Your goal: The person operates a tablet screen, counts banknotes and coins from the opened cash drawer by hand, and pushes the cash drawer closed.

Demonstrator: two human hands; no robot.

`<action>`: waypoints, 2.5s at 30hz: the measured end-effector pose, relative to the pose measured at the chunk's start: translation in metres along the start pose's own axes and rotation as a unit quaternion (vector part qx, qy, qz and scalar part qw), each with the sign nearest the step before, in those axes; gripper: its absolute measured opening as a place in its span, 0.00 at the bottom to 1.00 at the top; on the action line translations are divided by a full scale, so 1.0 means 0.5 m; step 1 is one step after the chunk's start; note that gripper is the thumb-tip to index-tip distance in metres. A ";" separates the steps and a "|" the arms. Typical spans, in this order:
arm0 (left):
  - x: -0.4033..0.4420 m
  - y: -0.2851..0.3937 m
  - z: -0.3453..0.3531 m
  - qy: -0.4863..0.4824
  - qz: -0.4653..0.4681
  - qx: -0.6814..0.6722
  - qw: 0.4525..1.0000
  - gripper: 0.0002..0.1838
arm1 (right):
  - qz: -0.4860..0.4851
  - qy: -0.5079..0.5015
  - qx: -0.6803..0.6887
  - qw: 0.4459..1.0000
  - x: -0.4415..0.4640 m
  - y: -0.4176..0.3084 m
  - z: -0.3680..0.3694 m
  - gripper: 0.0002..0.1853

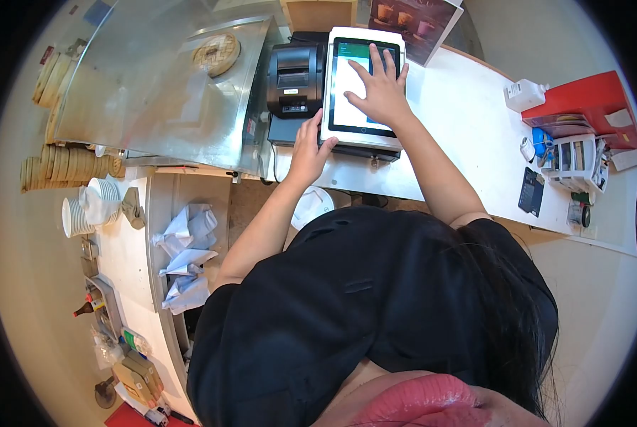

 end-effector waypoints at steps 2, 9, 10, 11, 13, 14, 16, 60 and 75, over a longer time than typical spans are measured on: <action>-0.002 -0.002 0.000 0.003 0.003 0.007 1.000 0.40 | 0.002 0.001 -0.003 1.000 -0.002 0.003 0.000 0.39; -0.002 0.001 0.000 -0.001 -0.004 0.004 1.000 0.39 | 0.004 -0.004 -0.009 1.000 -0.006 0.020 0.003 0.41; -0.002 0.001 0.000 -0.002 -0.005 0.005 1.000 0.39 | 0.004 -0.004 -0.009 1.000 -0.006 0.020 0.005 0.41; -0.001 0.000 0.000 -0.002 -0.005 0.005 1.000 0.39 | -0.001 -0.003 -0.006 1.000 -0.005 0.019 0.007 0.41; -0.002 0.001 0.000 0.001 0.004 0.009 1.000 0.39 | -0.008 -0.005 -0.002 1.000 -0.006 0.013 0.008 0.42; -0.003 -0.001 0.000 0.002 0.003 0.009 1.000 0.39 | -0.010 -0.006 -0.002 1.000 -0.007 0.010 0.009 0.41; -0.003 0.002 -0.001 0.001 0.006 0.008 1.000 0.39 | -0.012 -0.008 0.000 1.000 -0.006 0.003 0.006 0.40; -0.061 -0.009 0.155 -0.158 -0.159 -0.128 0.966 0.09 | 0.310 -0.117 0.942 -0.058 -0.437 -0.170 0.273 0.11; -0.108 0.035 0.036 -0.046 0.003 0.066 0.997 0.14 | 0.489 -0.002 0.777 0.397 -0.500 -0.134 0.306 0.09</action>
Point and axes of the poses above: each hand's wrist, its own x-axis towards the middle knuckle, its own z-axis out of the palm, y = z × x, the point moved 10 cm from there along x, towards the middle knuckle, and after that the axes turned 12 degrees about -z, right-handed, at the moved point
